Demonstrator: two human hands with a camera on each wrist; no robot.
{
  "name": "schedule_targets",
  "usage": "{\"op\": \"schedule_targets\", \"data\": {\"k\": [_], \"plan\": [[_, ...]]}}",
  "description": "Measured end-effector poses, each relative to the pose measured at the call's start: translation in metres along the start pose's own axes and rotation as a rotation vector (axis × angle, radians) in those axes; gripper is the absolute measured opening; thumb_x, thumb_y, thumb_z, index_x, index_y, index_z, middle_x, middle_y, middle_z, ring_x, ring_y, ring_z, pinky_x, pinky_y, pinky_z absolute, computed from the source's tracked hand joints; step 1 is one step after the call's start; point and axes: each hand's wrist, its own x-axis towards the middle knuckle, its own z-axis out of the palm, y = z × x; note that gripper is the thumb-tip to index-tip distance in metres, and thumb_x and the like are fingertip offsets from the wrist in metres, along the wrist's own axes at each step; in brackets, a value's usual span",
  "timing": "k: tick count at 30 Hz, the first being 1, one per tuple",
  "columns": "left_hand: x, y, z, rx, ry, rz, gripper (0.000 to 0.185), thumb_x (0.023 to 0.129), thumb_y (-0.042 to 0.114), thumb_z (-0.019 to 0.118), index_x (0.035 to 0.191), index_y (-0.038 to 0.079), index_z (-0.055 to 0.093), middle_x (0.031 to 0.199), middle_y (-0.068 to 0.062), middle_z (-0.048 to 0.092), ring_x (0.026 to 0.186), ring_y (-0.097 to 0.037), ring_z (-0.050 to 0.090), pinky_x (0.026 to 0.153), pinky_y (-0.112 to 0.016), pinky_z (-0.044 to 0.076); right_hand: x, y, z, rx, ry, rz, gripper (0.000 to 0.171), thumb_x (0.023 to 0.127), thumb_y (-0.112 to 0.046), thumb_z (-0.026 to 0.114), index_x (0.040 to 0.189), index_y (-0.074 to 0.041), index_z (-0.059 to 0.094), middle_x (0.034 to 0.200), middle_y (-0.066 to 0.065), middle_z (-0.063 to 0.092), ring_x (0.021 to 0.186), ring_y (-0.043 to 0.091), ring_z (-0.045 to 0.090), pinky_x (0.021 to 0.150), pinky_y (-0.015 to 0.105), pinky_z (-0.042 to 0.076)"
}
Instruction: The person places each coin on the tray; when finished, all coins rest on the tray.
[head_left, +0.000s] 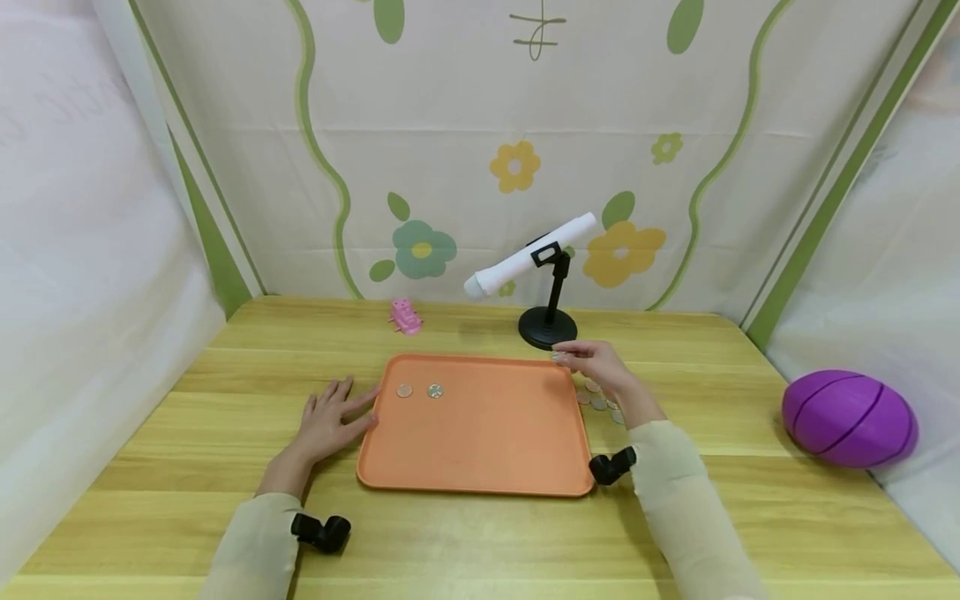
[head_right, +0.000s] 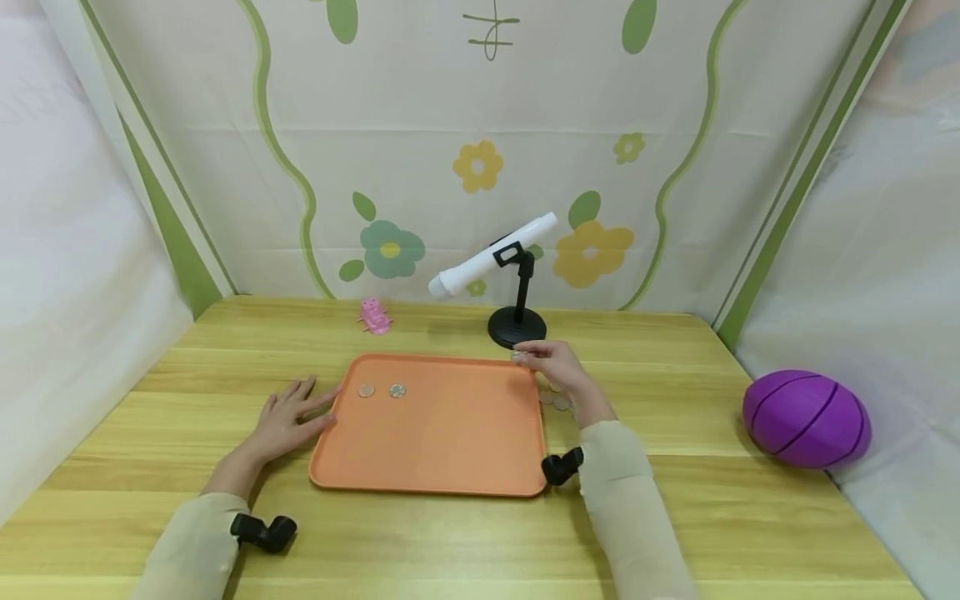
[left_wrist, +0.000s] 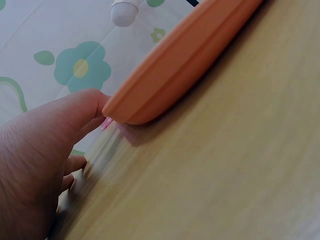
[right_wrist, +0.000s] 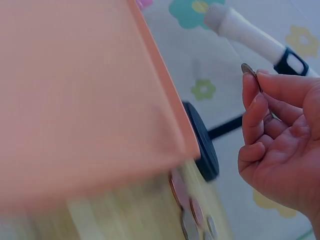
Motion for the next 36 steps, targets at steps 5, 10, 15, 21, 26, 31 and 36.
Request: {"op": "schedule_targets", "data": {"k": [5, 10, 15, 21, 26, 31, 36], "plan": [[0.0, -0.002, 0.002, 0.002, -0.005, -0.006, 0.052, 0.083, 0.042, 0.051, 0.129, 0.016, 0.045, 0.136, -0.026, 0.018, 0.123, -0.043, 0.007, 0.09, -0.06, -0.001, 0.018, -0.008, 0.028, -0.008, -0.031, 0.03, 0.036, 0.083, -0.018, 0.058, 0.116, -0.004, 0.056, 0.099, 0.009, 0.061, 0.087, 0.038, 0.046, 0.066, 0.04, 0.035], [0.001, -0.003, 0.003, 0.006, -0.007, -0.008, 0.052, 0.083, 0.042, 0.051, 0.129, 0.017, 0.044, 0.136, -0.025, 0.018, 0.123, -0.043, 0.006, 0.091, -0.06, -0.002, 0.032, -0.01, 0.049, -0.001, -0.084, 0.048, 0.032, 0.084, -0.014, 0.057, 0.115, -0.006, 0.057, 0.094, 0.007, 0.06, 0.087, 0.035, 0.05, 0.064, 0.035, 0.039], [0.002, -0.003, 0.004, 0.004, -0.01, -0.01, 0.052, 0.083, 0.043, 0.051, 0.129, 0.018, 0.044, 0.137, -0.025, 0.018, 0.124, -0.042, 0.006, 0.091, -0.06, -0.002, 0.044, -0.006, 0.069, 0.08, -0.135, 0.071, 0.031, 0.083, -0.009, 0.058, 0.113, -0.002, 0.057, 0.094, 0.008, 0.06, 0.08, 0.028, 0.054, 0.061, 0.03, 0.041], [0.002, -0.005, 0.004, 0.011, -0.011, -0.012, 0.053, 0.083, 0.044, 0.051, 0.129, 0.019, 0.044, 0.137, -0.024, 0.018, 0.124, -0.042, 0.006, 0.091, -0.06, -0.002, 0.05, -0.002, 0.09, 0.155, -0.186, 0.089, 0.031, 0.082, -0.008, 0.059, 0.113, -0.001, 0.058, 0.089, 0.006, 0.06, 0.064, 0.018, 0.05, 0.054, 0.026, 0.041], [0.002, -0.003, 0.003, 0.006, -0.009, -0.008, 0.052, 0.083, 0.043, 0.051, 0.129, 0.018, 0.044, 0.137, -0.024, 0.018, 0.124, -0.042, 0.006, 0.091, -0.06, -0.002, 0.048, 0.0, 0.103, 0.166, -0.243, 0.094, 0.03, 0.082, -0.007, 0.058, 0.111, 0.0, 0.058, 0.082, 0.006, 0.06, 0.055, 0.015, 0.046, 0.05, 0.024, 0.04], [0.002, 0.0, 0.002, 0.009, -0.013, -0.01, 0.052, 0.083, 0.043, 0.05, 0.129, 0.018, 0.044, 0.137, -0.025, 0.018, 0.124, -0.043, 0.007, 0.091, -0.06, -0.002, 0.046, 0.001, 0.109, 0.125, -0.28, 0.129, 0.028, 0.083, -0.008, 0.057, 0.111, -0.003, 0.059, 0.085, 0.007, 0.062, 0.053, 0.013, 0.048, 0.049, 0.023, 0.04], [0.002, -0.001, 0.0, 0.013, -0.011, -0.008, 0.053, 0.083, 0.044, 0.05, 0.129, 0.018, 0.043, 0.137, -0.025, 0.018, 0.123, -0.043, 0.007, 0.09, -0.06, -0.001, 0.044, -0.002, 0.112, 0.053, -0.308, 0.065, 0.027, 0.083, -0.006, 0.056, 0.109, -0.001, 0.059, 0.089, 0.009, 0.062, 0.058, 0.013, 0.05, 0.052, 0.024, 0.042]]}}
